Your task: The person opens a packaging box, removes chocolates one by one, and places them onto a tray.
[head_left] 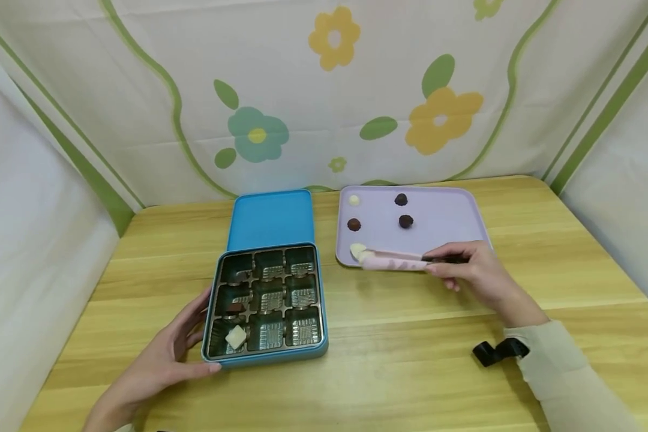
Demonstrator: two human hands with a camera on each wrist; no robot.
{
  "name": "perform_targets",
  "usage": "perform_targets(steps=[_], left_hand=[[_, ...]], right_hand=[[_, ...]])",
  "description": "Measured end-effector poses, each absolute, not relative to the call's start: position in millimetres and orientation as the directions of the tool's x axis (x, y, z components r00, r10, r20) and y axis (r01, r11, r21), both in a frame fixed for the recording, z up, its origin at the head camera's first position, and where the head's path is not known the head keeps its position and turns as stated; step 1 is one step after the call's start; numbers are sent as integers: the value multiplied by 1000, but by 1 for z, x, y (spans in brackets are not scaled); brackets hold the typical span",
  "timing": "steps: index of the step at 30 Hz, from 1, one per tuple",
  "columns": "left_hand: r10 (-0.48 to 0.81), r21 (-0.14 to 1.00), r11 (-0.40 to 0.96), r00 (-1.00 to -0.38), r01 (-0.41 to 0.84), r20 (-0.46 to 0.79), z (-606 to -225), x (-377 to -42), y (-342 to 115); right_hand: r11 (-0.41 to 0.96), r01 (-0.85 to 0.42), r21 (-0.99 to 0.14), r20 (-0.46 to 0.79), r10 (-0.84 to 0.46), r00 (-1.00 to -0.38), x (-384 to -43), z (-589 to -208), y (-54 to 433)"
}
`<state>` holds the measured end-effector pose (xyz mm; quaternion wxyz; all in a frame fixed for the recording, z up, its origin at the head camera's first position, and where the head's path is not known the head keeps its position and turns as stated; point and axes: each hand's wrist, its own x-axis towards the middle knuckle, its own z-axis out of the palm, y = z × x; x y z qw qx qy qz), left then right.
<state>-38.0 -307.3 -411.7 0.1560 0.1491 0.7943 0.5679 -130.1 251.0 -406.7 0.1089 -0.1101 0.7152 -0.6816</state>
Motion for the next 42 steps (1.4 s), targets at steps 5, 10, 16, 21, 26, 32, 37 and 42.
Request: perform_targets(steps=[5,10,16,21,26,32,37,42], left_hand=[[420,952,300,-904,59,-77,-412,-37,-307],[419,952,299,-905,60,-75,-412,-36,-306],[415,950,304,-908,73,-63,-413,-37,-305],[412,949,302,-910,86,-48,-414,-38,-306],[412,952,291,-910,98,-32,-413,-37,-305],[411,953,292,-910,86,-44,-413,-38,-305],[408,949,306,-911,75,-60,-414,-38,-306],[403,946,317,-912,64,-73,-413,-38,-307]], right_hand=[[93,21,-995,-38,-186,-982,-132,-403,278],[127,42,-991,-57,-111,-992,-133,-407,299],[202,79,-976,-92,-56,-994,-137,-414,314],[288,100,-952,-115,-35,-993,-140,-416,321],[384,105,-918,-124,-25,-992,-140,-416,324],[416,100,-904,-127,-39,-991,-140,-415,326],[410,114,-905,-141,-37,-989,-140,-415,326],[388,116,-915,-147,-51,-988,-140,-415,327]])
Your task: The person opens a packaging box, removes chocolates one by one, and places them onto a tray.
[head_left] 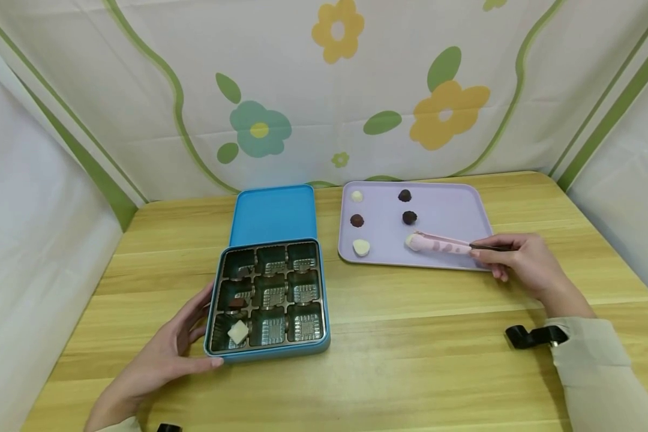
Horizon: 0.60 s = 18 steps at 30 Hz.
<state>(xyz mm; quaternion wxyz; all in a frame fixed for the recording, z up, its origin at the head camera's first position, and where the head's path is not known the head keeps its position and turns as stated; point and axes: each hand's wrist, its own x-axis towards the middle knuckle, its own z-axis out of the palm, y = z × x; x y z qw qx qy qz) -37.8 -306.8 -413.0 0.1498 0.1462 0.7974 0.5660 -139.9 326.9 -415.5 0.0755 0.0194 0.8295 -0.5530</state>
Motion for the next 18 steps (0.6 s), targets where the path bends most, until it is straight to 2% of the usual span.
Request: perform_targets(steps=[18], left_hand=[[399,944,324,-914,58,-80,-412,-38,-306]], right_hand=[[360,169,-918,-211,-80,-974,-141,-415,333]])
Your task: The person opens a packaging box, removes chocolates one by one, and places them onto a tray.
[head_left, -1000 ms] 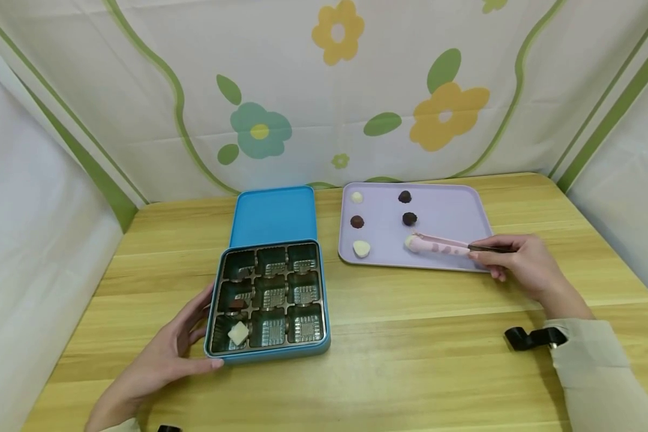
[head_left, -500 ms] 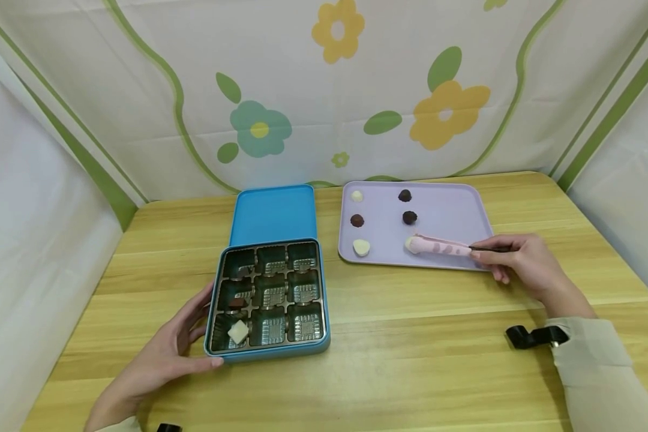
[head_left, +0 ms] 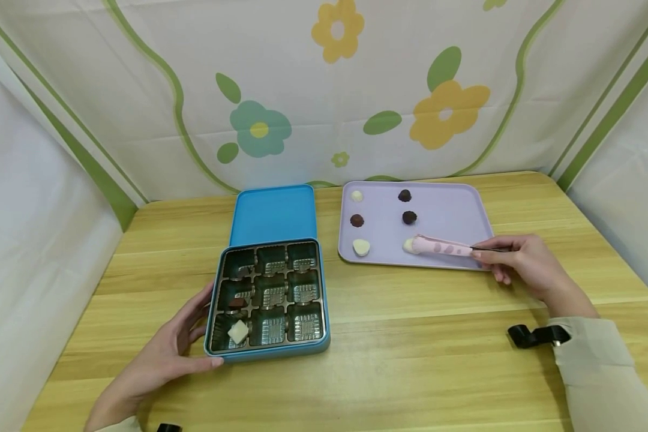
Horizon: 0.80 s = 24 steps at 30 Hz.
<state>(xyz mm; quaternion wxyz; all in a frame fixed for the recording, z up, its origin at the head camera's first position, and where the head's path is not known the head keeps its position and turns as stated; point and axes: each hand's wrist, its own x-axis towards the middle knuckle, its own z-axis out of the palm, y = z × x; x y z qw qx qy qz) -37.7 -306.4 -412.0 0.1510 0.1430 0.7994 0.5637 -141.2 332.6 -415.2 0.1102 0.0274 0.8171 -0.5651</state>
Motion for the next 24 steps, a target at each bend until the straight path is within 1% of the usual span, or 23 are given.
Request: perform_targets(steps=[15,24], left_hand=[[399,946,320,-913,58,-79,-412,-37,-307],[390,946,321,-916,39,-94,-412,-37,-307]], right_hand=[[352,173,-920,-208,-64,-976,-140,-412,336],[292,164,-942,-190,-62,-980,-141,-413,338]])
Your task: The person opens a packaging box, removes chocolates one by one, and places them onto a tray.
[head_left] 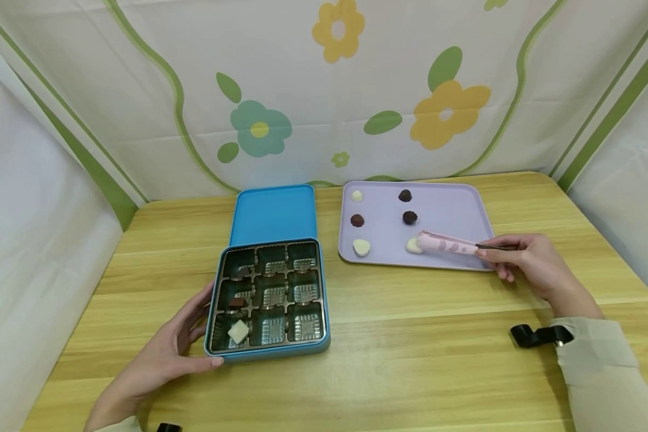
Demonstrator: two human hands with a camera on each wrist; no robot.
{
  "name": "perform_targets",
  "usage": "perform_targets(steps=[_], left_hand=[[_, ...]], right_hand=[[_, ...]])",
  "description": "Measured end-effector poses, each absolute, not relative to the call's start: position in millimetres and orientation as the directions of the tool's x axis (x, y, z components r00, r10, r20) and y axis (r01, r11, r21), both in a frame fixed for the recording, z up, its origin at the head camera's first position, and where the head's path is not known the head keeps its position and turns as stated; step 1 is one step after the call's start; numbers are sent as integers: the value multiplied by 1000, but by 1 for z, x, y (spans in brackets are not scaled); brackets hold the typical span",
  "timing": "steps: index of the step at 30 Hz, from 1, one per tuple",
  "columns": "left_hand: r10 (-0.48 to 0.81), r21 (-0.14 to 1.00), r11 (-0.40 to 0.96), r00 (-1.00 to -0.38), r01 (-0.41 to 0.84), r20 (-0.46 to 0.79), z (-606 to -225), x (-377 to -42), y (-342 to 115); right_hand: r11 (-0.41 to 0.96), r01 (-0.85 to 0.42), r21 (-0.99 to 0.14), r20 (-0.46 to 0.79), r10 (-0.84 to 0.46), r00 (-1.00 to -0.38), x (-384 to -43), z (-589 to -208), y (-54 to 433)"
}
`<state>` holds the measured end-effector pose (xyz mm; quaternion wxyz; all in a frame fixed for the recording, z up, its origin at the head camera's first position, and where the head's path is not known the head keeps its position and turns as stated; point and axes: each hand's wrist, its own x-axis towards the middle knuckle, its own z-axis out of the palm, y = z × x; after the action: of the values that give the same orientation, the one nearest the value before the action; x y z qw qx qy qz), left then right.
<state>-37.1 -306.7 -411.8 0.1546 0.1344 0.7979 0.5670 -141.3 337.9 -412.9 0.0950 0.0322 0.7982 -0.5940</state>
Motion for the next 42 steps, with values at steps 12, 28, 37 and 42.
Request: perform_targets(steps=[12,28,37,42], left_hand=[[389,945,324,-916,41,-94,-412,-37,-307],[383,942,334,-917,29,-108,-412,-38,-307],[381,944,328,-918,18,-115,-411,-38,-307],[385,945,326,-917,29,-104,-412,-37,-307]], right_hand=[[224,176,-959,-194,-60,-979,-141,-414,340],[354,98,-930,-130,-68,-989,-139,-411,325],[410,48,-911,-82,-67,-994,-136,-403,305],[435,28,-900,-79,-99,-992,-135,-398,282]])
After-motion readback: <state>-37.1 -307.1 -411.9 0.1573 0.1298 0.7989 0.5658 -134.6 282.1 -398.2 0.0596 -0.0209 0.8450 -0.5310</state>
